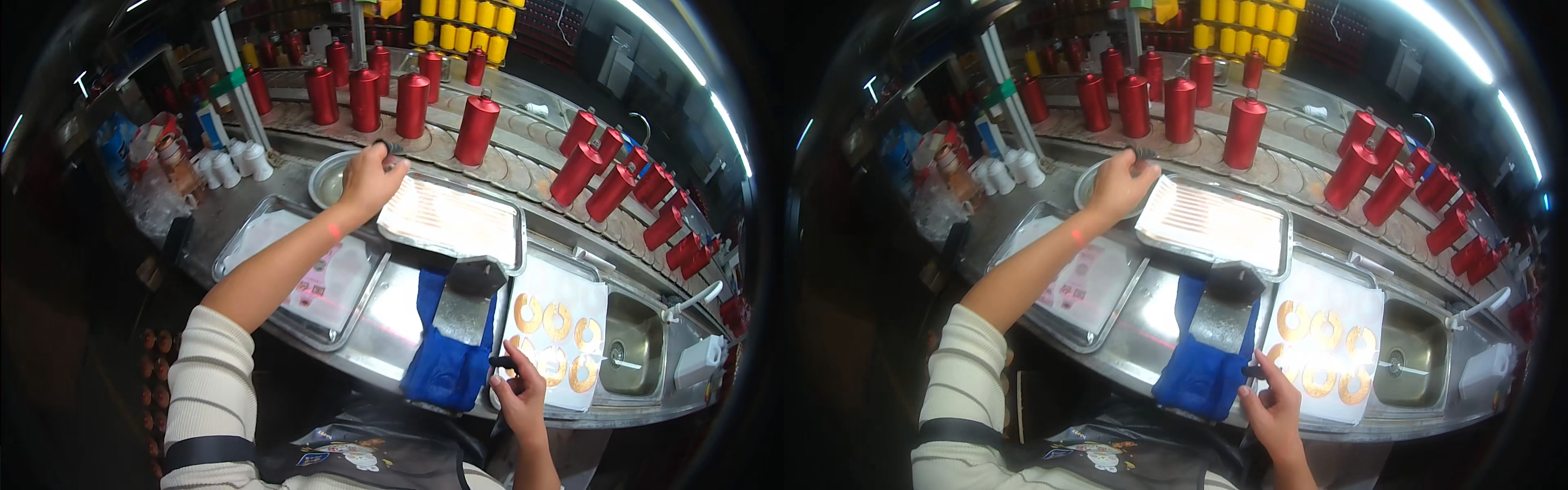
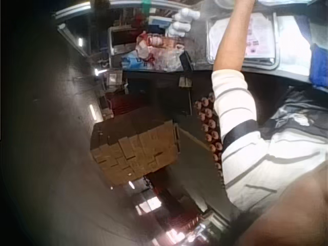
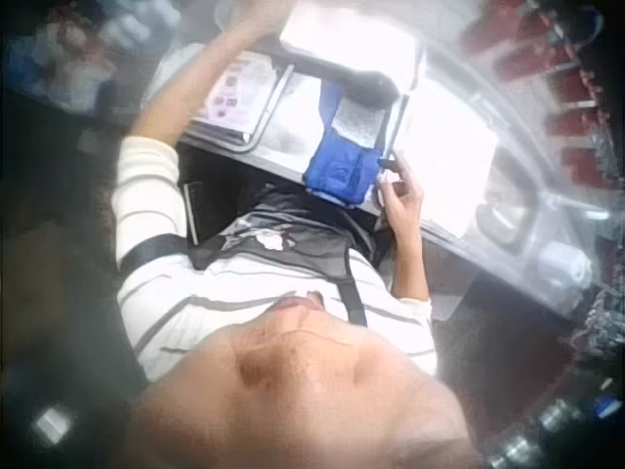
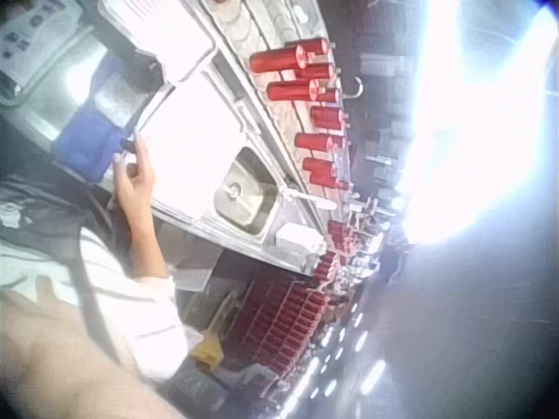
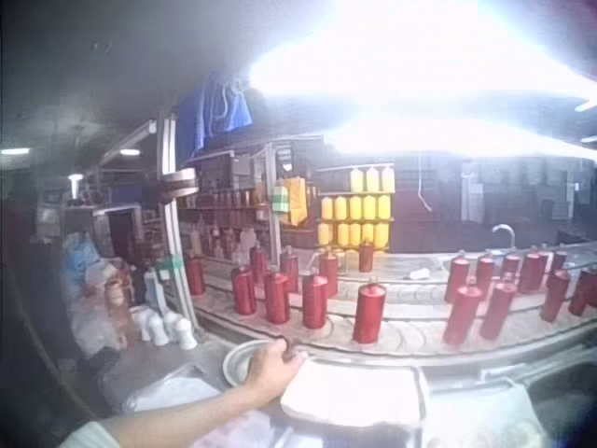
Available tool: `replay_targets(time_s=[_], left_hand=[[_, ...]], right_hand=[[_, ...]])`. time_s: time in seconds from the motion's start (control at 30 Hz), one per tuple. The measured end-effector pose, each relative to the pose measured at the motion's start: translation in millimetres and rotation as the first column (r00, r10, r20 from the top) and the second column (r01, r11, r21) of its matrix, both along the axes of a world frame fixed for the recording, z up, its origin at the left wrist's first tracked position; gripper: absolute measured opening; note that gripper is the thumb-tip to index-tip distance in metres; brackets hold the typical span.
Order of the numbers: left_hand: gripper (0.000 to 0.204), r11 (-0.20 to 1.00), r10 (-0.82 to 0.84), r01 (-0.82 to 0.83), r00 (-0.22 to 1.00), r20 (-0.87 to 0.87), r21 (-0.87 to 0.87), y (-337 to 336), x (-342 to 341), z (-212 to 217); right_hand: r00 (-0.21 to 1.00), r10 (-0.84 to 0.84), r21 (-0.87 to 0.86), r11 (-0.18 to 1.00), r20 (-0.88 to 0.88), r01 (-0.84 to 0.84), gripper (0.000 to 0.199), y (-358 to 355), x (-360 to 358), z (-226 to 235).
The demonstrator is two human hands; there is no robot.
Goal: The person applies gold circular labels to the necks of red cylindrical containers and smooths them with a cloth. The person then applies a larger red label to the body of the container and smooths it. The process is repeated for multiple containers.
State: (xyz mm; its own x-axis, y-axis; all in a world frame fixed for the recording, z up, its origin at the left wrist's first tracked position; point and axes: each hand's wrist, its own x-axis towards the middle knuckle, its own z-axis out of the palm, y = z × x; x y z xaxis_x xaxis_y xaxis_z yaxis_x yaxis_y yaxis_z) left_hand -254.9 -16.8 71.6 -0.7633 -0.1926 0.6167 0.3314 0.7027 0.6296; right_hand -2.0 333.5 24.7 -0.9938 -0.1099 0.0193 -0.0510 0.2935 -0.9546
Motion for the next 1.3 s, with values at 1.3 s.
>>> replay_targets(time_s=[1.3], left_hand=[[0.083, 0.868, -0.492, 0.432, 0.810, 0.319, 0.245, -65.4, 137.0, -6.5]], right_hand=[[0.980, -0.005, 0.042, 0.999, 0.199, -0.004, 0.049, -115.4, -65.3, 37.6]])
